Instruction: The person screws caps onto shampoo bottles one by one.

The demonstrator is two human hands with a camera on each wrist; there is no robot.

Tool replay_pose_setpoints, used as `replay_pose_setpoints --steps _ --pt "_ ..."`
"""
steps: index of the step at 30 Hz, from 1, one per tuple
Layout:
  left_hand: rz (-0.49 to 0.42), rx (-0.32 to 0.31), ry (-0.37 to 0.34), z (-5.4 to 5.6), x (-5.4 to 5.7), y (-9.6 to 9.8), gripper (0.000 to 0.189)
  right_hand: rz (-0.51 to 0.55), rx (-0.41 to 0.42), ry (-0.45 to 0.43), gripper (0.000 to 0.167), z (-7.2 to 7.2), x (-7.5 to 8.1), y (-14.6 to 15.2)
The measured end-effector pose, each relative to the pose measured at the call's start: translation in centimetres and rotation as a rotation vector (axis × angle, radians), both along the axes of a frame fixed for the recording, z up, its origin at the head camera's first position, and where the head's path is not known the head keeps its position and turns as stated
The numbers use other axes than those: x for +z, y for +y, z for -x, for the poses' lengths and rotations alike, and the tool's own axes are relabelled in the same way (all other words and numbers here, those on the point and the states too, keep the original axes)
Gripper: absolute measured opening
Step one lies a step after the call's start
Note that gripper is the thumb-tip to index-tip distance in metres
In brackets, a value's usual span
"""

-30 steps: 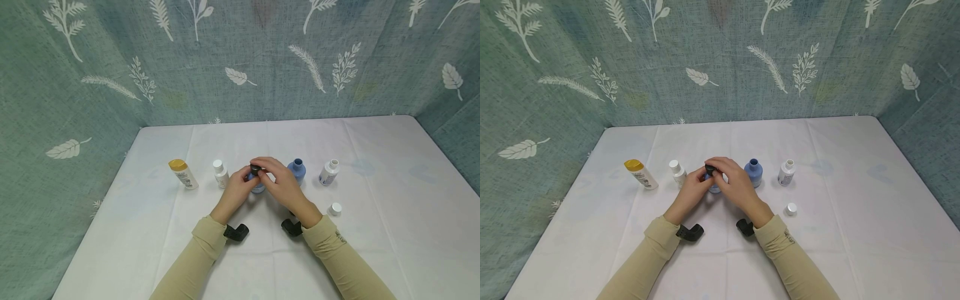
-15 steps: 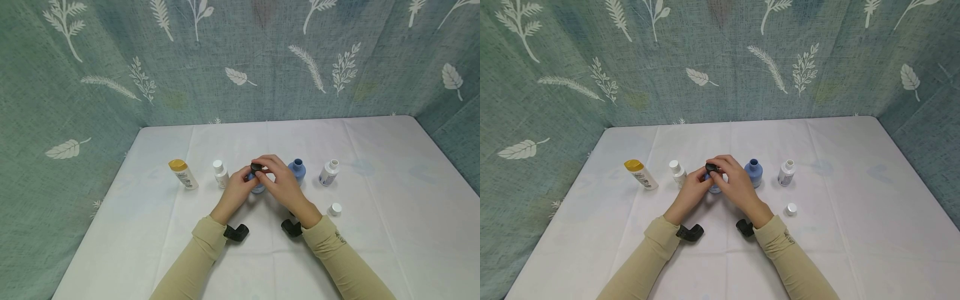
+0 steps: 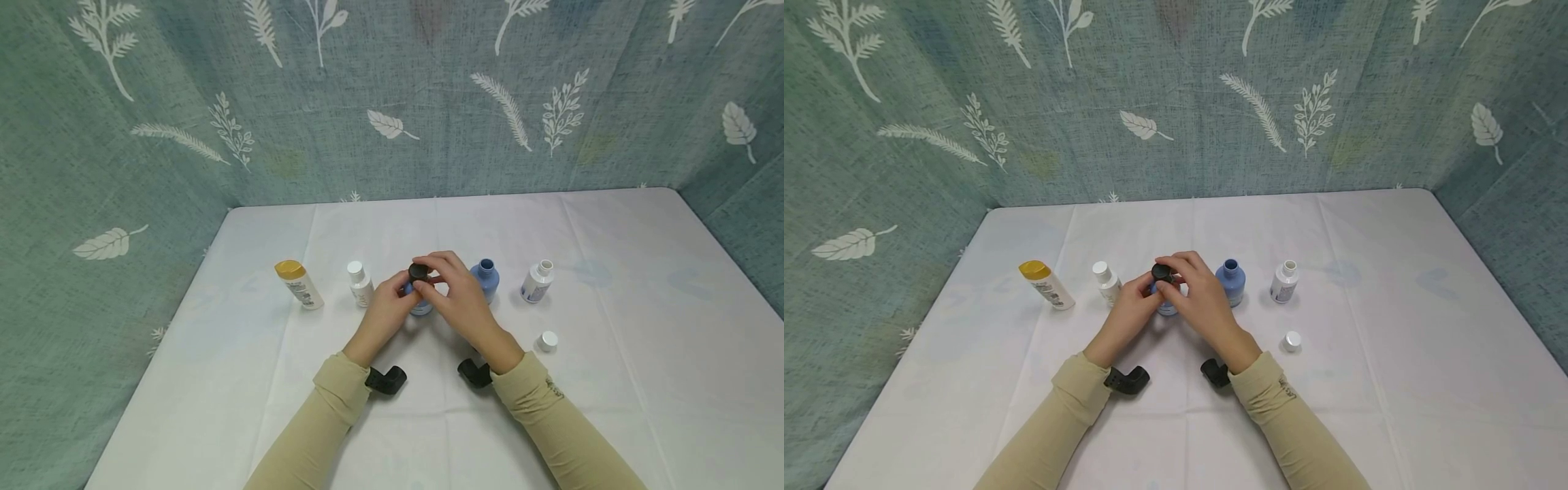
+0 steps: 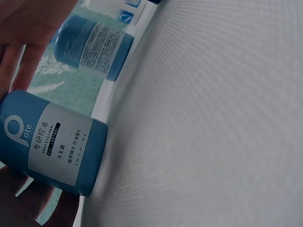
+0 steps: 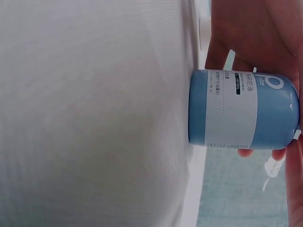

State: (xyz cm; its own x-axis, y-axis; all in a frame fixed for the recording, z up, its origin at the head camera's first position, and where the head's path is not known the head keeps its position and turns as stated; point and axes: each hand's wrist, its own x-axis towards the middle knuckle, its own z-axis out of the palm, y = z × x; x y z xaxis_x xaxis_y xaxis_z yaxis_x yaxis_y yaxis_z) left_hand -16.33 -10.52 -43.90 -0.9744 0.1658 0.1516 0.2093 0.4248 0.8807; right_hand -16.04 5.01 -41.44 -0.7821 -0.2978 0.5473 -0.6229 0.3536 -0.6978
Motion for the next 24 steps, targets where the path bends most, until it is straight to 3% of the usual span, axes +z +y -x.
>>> replay_pose_setpoints --steps 10,16,24 --pt "0.014 0.022 0.010 0.05 0.05 0.09 0.017 0.043 0.067 -0.053 0.024 -0.09 0.07 0.11" --pt "0.014 0.033 0.017 0.02 0.03 0.07 0.017 0.034 0.059 -0.118 0.028 -0.27 0.28 0.10" --pt "0.015 0.036 0.007 0.01 0.02 0.11 0.015 0.038 0.107 0.005 0.031 -0.04 0.13 0.07"
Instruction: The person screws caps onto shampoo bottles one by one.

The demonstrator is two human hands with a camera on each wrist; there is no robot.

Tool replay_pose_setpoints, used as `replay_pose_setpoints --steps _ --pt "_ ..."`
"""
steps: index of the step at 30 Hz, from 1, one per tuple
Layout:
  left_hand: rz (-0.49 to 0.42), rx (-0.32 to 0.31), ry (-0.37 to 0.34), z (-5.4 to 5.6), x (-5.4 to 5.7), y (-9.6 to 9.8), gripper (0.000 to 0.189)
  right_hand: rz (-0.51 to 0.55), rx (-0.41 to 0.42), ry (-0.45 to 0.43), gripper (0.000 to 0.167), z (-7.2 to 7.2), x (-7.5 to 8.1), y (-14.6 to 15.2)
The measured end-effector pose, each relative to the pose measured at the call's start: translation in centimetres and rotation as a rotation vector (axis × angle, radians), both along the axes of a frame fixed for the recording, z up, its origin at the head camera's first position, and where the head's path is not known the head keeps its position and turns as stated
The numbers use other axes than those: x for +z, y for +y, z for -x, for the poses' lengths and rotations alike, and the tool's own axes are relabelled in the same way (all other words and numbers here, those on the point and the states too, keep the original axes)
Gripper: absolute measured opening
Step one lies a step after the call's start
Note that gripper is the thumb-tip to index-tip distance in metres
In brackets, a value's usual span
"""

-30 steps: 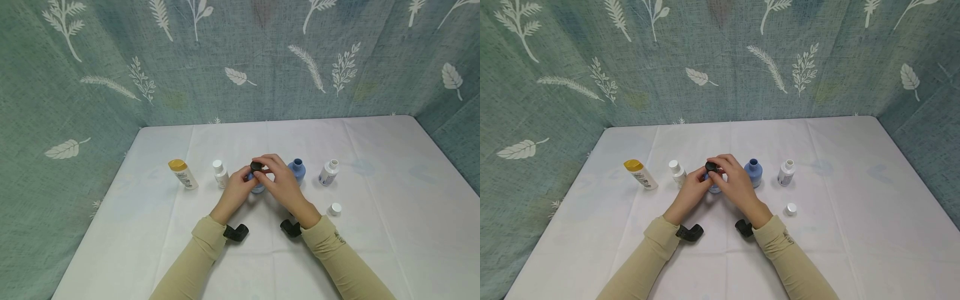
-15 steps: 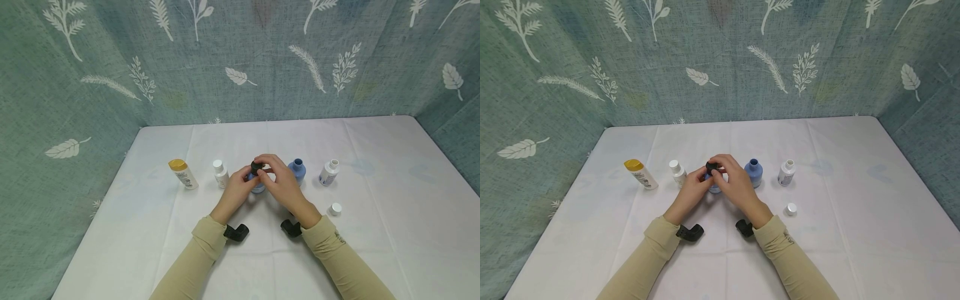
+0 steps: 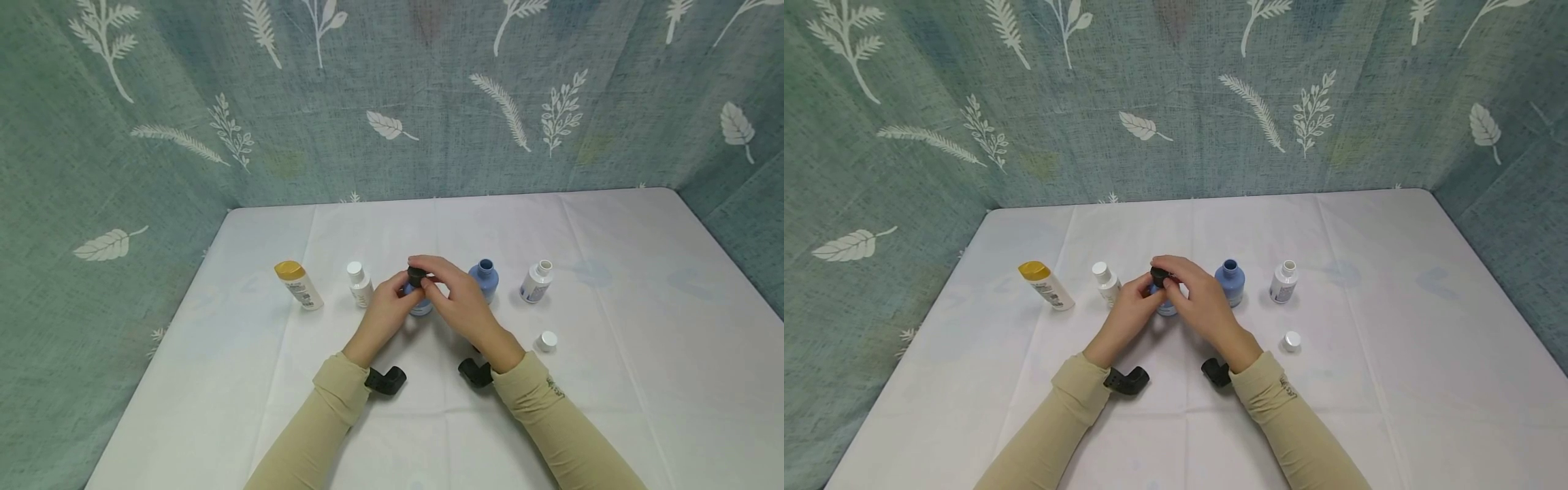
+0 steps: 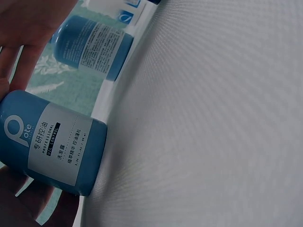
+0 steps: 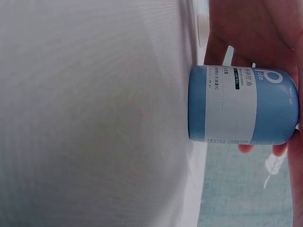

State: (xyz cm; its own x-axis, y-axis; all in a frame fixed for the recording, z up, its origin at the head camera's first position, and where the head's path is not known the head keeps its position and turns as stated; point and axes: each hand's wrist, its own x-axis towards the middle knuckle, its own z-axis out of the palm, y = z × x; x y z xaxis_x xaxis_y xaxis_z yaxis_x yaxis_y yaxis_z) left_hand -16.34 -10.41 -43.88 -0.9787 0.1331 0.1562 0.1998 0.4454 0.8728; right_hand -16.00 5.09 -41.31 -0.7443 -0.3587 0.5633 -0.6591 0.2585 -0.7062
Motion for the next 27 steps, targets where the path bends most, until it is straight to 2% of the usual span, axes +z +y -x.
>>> replay_pose_setpoints --steps 4,12,27 --pt "0.011 0.004 0.002 0.00 0.02 0.00 0.016 0.015 0.013 0.036 0.026 0.07 0.00 -0.06" --pt "0.005 -0.018 -0.009 -0.11 -0.03 -0.13 0.020 -0.003 -0.008 0.031 0.024 0.13 -0.12 0.01" --pt "-0.014 -0.034 -0.006 -0.08 0.13 -0.08 0.022 -0.036 -0.104 0.027 0.023 -0.02 -0.10 -0.18"
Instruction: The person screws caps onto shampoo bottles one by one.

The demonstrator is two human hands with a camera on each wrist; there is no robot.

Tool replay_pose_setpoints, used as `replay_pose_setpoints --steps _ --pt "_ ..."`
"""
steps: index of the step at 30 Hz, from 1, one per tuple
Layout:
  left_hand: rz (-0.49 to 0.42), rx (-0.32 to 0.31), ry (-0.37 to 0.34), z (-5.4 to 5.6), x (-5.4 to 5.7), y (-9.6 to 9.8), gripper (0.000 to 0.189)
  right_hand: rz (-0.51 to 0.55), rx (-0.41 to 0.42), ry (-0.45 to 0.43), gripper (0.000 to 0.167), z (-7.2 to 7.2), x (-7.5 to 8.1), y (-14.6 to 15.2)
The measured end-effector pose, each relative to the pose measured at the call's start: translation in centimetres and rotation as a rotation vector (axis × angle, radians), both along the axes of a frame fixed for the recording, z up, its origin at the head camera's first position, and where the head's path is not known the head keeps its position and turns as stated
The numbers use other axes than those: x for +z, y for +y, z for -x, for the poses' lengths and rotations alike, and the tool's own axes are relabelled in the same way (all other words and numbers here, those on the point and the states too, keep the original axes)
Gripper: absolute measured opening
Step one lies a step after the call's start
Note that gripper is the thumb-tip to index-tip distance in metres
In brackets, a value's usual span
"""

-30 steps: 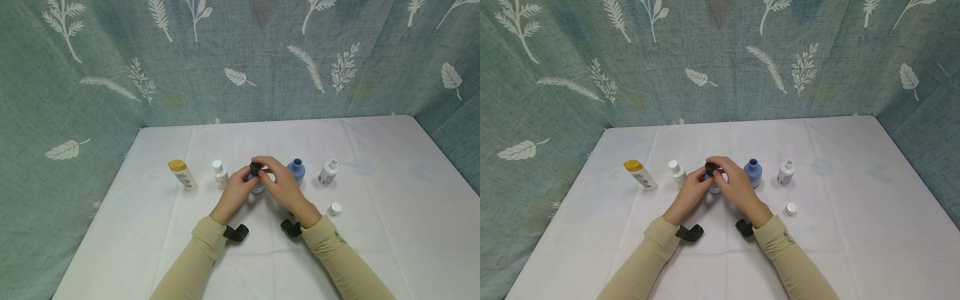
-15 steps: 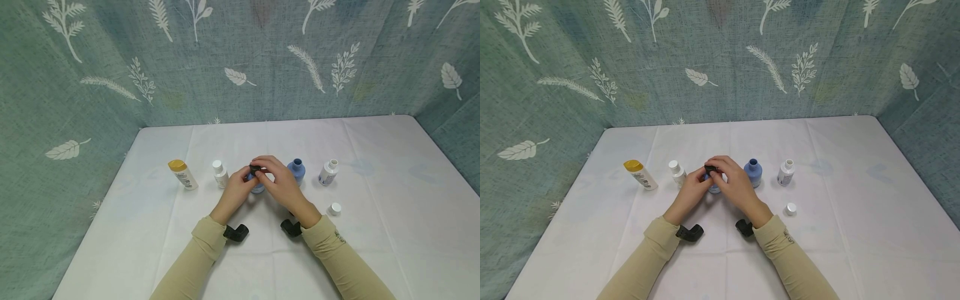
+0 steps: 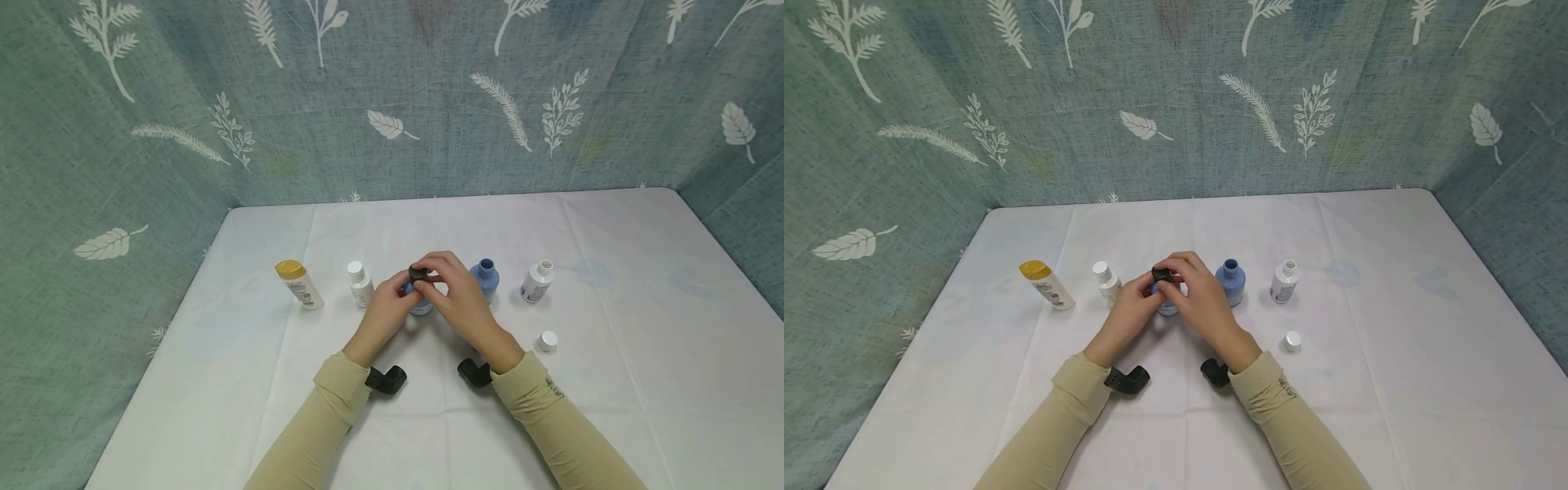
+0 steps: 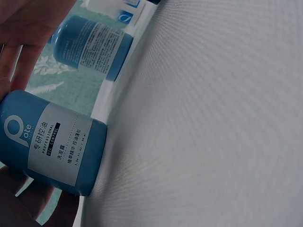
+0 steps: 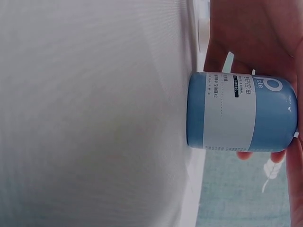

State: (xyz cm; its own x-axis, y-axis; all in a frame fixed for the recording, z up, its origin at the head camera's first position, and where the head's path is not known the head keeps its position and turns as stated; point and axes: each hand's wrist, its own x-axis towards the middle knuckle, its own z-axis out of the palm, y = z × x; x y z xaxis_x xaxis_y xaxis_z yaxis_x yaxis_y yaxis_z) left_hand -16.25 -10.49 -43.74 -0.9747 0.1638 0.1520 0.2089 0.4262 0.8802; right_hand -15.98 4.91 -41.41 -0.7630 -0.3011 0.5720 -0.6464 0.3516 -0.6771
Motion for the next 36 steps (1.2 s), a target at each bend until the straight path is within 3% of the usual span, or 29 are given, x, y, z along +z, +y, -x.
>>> replay_pose_setpoints --steps 7,10,15,17,36 --pt "-0.024 -0.025 -0.004 0.0 0.1 0.0 0.024 0.006 -0.009 0.010 0.023 0.0 0.0 0.1" --pt "-0.018 -0.028 -0.010 -0.6 1.2 0.2 0.026 0.019 0.003 0.009 0.023 0.1 -0.1 0.1" --pt "-0.010 -0.021 0.010 -0.4 0.9 0.1 0.027 0.032 0.024 0.003 0.022 0.1 -0.1 0.1" --pt "-0.008 -0.015 0.015 0.2 -0.2 0.0 0.027 0.033 0.028 -0.002 0.021 0.1 0.0 0.2" --pt "0.005 0.002 0.009 0.2 -0.2 0.0 0.027 0.033 -0.001 -0.014 0.022 -0.1 0.3 0.3"
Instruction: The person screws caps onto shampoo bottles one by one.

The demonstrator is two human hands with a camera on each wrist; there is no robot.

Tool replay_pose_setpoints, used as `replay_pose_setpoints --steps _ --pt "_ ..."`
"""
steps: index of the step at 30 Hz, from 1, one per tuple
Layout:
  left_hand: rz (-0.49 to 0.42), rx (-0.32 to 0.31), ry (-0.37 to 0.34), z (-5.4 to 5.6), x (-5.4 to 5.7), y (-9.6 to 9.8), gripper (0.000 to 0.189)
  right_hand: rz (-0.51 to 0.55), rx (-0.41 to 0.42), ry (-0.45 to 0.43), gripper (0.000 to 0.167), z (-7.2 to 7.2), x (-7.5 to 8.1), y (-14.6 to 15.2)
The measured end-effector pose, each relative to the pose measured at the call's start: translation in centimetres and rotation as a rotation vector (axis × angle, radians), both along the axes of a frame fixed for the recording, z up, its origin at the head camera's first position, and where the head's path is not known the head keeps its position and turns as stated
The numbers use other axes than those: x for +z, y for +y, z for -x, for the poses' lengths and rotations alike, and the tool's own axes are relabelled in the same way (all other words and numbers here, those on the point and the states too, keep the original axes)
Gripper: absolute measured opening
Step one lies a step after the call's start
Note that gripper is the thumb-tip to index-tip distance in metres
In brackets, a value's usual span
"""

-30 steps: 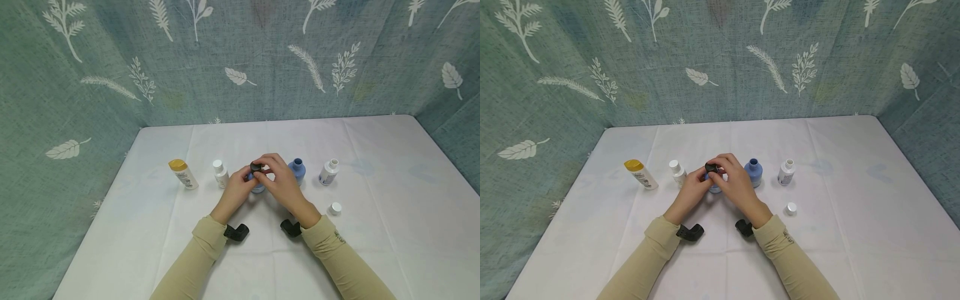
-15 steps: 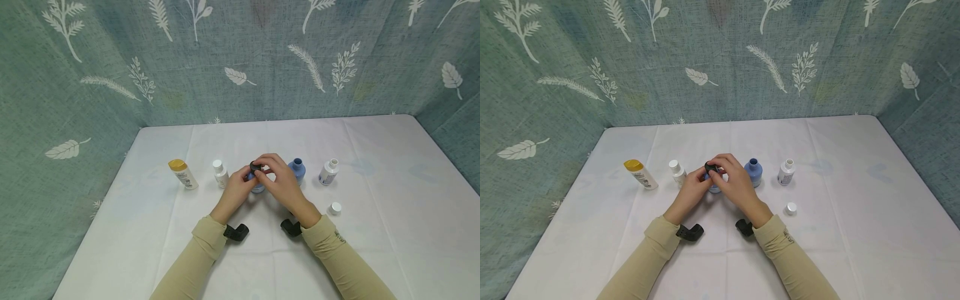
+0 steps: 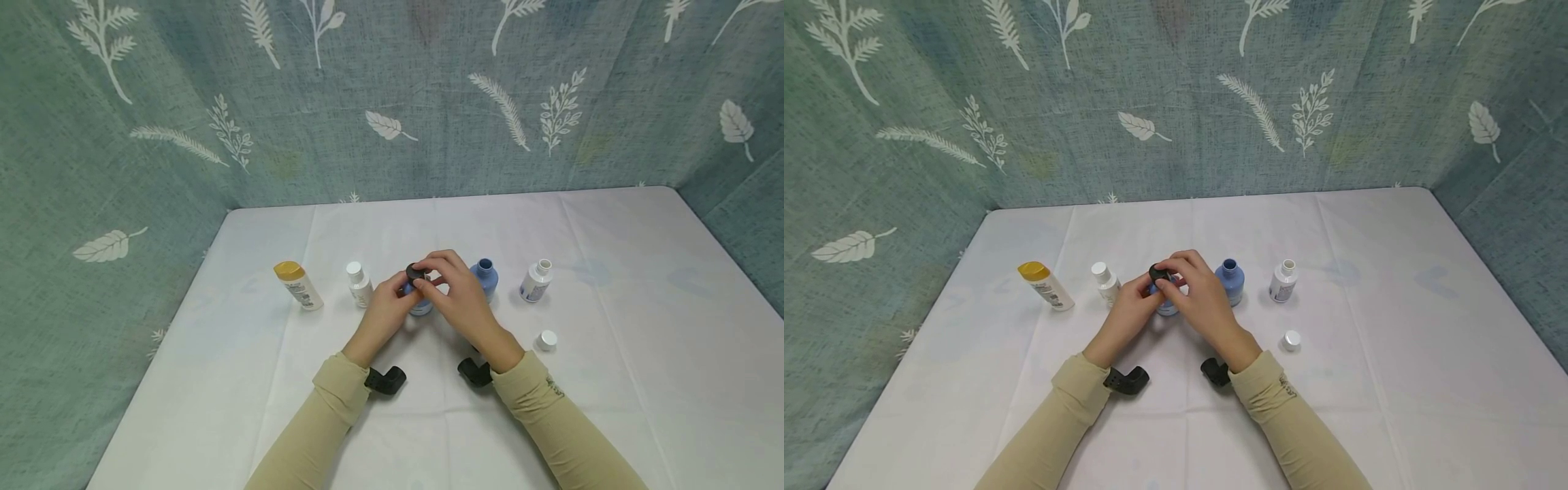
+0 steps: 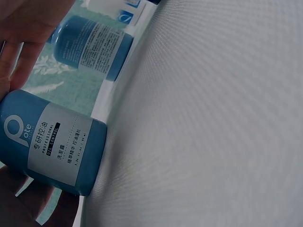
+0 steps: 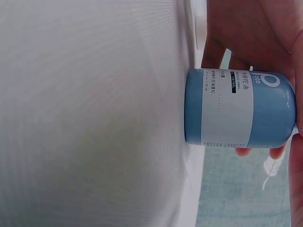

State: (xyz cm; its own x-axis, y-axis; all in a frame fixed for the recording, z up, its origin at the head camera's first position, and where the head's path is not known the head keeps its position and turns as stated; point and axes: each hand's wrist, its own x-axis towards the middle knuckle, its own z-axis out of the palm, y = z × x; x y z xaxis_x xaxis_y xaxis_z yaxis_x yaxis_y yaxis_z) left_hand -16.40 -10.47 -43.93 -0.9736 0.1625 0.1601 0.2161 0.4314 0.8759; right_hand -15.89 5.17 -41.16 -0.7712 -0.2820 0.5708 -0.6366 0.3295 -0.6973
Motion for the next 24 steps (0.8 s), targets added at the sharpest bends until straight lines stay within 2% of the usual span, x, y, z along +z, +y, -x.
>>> replay_pose_setpoints --steps 6,15,24 --pt "0.009 0.002 -0.004 0.00 0.00 0.00 0.028 0.007 0.009 0.005 0.022 -0.06 0.09 0.07" --pt "0.047 0.013 -0.006 0.01 0.14 -0.03 0.028 -0.036 0.007 0.034 0.019 0.07 0.01 0.11" --pt "0.015 -0.006 -0.003 -0.12 0.20 -0.08 0.027 -0.065 0.008 0.045 0.026 0.13 0.00 0.00"
